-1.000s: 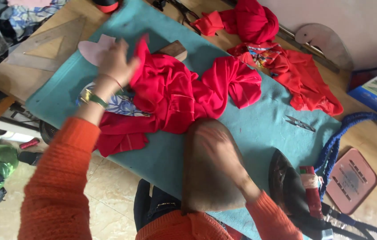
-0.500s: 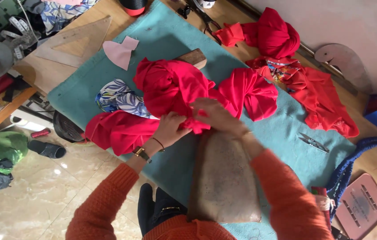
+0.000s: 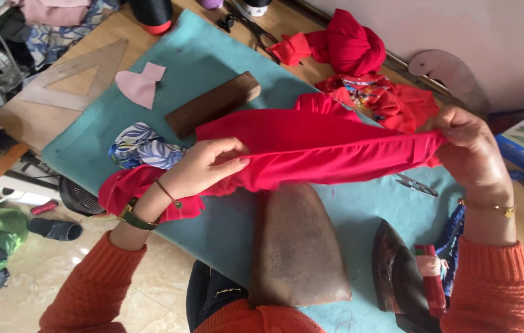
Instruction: Ironing and pressing seams of a red garment using a steam iron and a wooden clapper to set the fabric.
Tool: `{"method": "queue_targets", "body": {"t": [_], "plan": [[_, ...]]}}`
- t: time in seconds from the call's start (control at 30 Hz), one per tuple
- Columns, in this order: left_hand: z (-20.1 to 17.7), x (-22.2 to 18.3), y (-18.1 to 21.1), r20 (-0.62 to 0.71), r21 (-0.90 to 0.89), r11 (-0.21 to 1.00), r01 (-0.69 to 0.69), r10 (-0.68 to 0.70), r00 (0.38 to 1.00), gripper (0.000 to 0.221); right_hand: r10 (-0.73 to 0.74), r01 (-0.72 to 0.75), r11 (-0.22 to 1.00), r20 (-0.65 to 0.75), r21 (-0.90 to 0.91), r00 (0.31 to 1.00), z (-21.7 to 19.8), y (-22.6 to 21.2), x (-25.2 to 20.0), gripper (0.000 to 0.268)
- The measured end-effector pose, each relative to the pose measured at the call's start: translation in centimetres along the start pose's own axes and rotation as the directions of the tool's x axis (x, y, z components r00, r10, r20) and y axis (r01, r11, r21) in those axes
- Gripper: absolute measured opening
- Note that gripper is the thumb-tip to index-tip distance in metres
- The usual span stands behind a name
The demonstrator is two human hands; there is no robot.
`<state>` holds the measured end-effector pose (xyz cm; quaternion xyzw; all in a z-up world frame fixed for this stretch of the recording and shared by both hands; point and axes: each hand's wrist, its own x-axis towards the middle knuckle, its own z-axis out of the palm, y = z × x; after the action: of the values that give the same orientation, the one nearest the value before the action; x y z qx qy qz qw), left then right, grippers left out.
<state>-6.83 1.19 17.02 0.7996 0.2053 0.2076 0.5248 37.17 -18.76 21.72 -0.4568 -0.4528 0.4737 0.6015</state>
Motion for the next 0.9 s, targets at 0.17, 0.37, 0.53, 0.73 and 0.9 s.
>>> {"method": "queue_targets", "body": {"t": [0.17,0.37,0.53,0.73,0.9], "plan": [[0.6,0.6,-1.6,0.101,-0.027,0.977,0.210,-0.206,0.973,0.037,0.060,-0.061,0.996,-0.030,-0.057,0.998,-0.8,1.1,-1.8,0.008],[0.4,0.6,-2.3,-0.014,-0.088,0.984,0.157,-0.158,0.987,0.016,0.090,-0.103,0.984,-0.089,-0.145,0.992,-1.3,2.0,-2.5,0.007],[-0.3,0.6,-2.5,-0.053,-0.013,0.992,0.123,-0.123,0.991,0.020,0.095,-0.137,0.929,-0.135,-0.344,0.986,-2.1,2.6,-2.8,0.004],[-3.8,2.2,-1.9,-0.246,0.386,0.919,0.078,0.021,0.969,0.017,0.121,-0.179,0.736,-0.133,-0.652,0.984,0.7,1.7,-1.2,0.005],[-10.1,6.9,-2.2,-0.347,0.609,0.793,-0.031,0.301,0.888,0.016,0.125,-0.149,0.533,-0.098,-0.833,0.987,5.2,1.6,2.2,0.009]]}}
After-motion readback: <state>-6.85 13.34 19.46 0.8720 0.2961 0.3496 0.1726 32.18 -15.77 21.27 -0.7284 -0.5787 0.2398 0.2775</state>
